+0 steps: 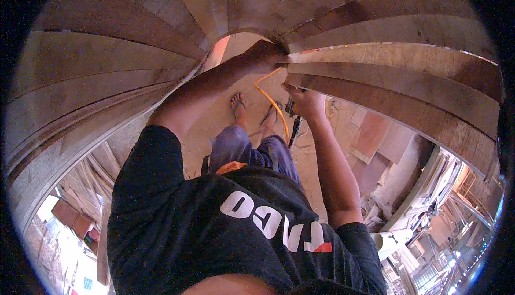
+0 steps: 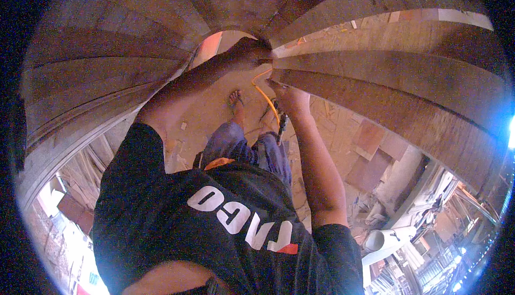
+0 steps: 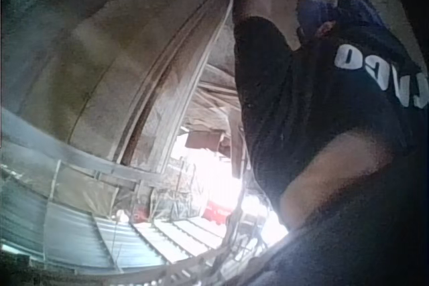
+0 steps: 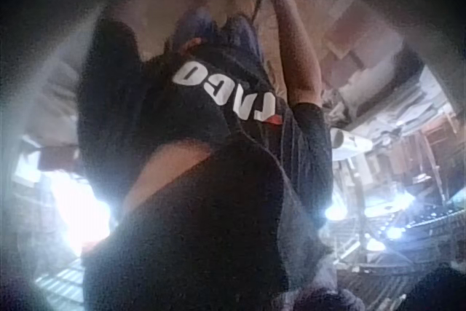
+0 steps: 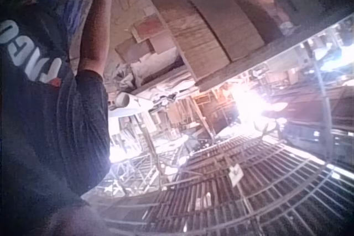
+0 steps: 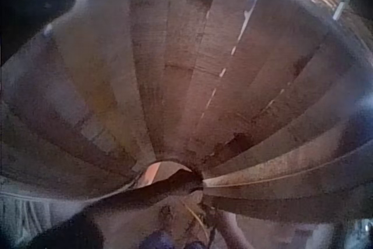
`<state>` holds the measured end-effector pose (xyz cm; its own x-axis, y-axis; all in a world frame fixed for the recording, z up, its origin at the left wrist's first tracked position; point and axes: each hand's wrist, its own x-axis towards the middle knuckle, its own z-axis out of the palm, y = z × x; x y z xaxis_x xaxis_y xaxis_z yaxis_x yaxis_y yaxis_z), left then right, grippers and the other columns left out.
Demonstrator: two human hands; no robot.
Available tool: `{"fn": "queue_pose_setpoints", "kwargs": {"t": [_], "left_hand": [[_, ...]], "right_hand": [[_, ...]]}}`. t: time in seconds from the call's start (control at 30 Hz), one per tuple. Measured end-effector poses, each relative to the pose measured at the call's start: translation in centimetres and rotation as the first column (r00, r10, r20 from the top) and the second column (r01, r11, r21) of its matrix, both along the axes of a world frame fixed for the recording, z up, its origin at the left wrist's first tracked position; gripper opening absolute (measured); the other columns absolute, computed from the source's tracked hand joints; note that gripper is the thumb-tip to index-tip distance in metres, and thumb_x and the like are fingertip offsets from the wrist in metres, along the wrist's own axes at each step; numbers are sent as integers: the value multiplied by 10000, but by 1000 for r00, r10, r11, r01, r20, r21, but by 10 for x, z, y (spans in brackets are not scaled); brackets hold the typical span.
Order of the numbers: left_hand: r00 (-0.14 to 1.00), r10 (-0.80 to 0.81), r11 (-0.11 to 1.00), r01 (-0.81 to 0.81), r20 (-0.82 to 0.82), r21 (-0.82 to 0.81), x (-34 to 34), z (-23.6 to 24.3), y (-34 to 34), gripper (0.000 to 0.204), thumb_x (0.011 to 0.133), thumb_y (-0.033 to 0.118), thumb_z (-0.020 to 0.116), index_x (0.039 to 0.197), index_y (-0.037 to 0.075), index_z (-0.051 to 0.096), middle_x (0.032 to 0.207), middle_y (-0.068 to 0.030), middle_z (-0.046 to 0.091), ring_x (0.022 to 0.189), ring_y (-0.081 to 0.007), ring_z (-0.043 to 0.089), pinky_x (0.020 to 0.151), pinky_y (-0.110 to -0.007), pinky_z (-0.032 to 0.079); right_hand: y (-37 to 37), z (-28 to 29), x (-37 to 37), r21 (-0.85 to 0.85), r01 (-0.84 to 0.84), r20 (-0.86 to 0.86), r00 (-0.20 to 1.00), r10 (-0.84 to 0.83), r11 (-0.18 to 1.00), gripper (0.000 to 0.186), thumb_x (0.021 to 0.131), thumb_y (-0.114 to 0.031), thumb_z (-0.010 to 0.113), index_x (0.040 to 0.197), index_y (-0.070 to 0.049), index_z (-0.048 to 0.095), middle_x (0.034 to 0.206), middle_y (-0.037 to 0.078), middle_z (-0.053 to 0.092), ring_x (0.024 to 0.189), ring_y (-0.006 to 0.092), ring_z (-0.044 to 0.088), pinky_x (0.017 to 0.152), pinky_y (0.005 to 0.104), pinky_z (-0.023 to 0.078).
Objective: The person assembles a curved wooden structure by fitting thin wooden slats into a frame, securing them with a nail gun, and smoothing edges with a handheld sander.
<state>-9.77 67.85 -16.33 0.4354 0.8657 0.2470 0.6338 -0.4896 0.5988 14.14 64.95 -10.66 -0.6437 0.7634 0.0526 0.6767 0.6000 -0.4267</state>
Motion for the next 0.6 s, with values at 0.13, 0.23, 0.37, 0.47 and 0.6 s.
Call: {"fn": "queue_pose_setpoints", "kwargs": {"t": [0.13,0.23,0.37,0.47,0.6], "left_hand": [[1000,0,1000,1,-8,24,1,-5,-6,160,885,267,762,1026,193,752,933,-80,737,826,-319,729,742,-432,600],[1000,-23,1000,23,-21,-12,5,-1,-5,193,917,297,691,1081,203,733,902,-108,720,874,-327,727,735,-465,586],[999,49,994,-49,-6,-101,6,-4,-16,195,938,307,683,1097,204,732,884,-107,727,855,-321,731,735,-462,586],[994,110,991,-110,1,-70,4,-10,-32,234,952,336,677,1134,199,733,863,-97,738,819,-312,736,733,-461,586],[919,353,935,-340,176,-103,13,1,-71,319,933,281,715,1237,184,717,884,-98,755,796,-314,737,730,-454,590]], "right_hand": [[-5,14,-10,-370,206,-88,963,-255,906,215,884,-303,765,1091,-243,762,1192,131,700,1114,356,634,889,468,494],[-4,4,-2,-120,78,-17,997,-81,990,251,869,-305,778,1086,-181,760,1163,134,713,1085,355,651,905,463,491],[-7,7,-1,-307,201,-110,963,-245,930,299,847,-276,795,1097,-119,747,1119,140,723,1047,348,665,898,465,490],[-1,-9,11,-21,-106,133,985,108,994,339,880,-368,765,1098,-110,733,1201,167,712,1131,408,644,944,494,500],[-19,-10,40,-393,308,62,949,-308,867,225,852,-154,733,1053,-72,671,990,155,675,896,325,636,809,420,505]]}}
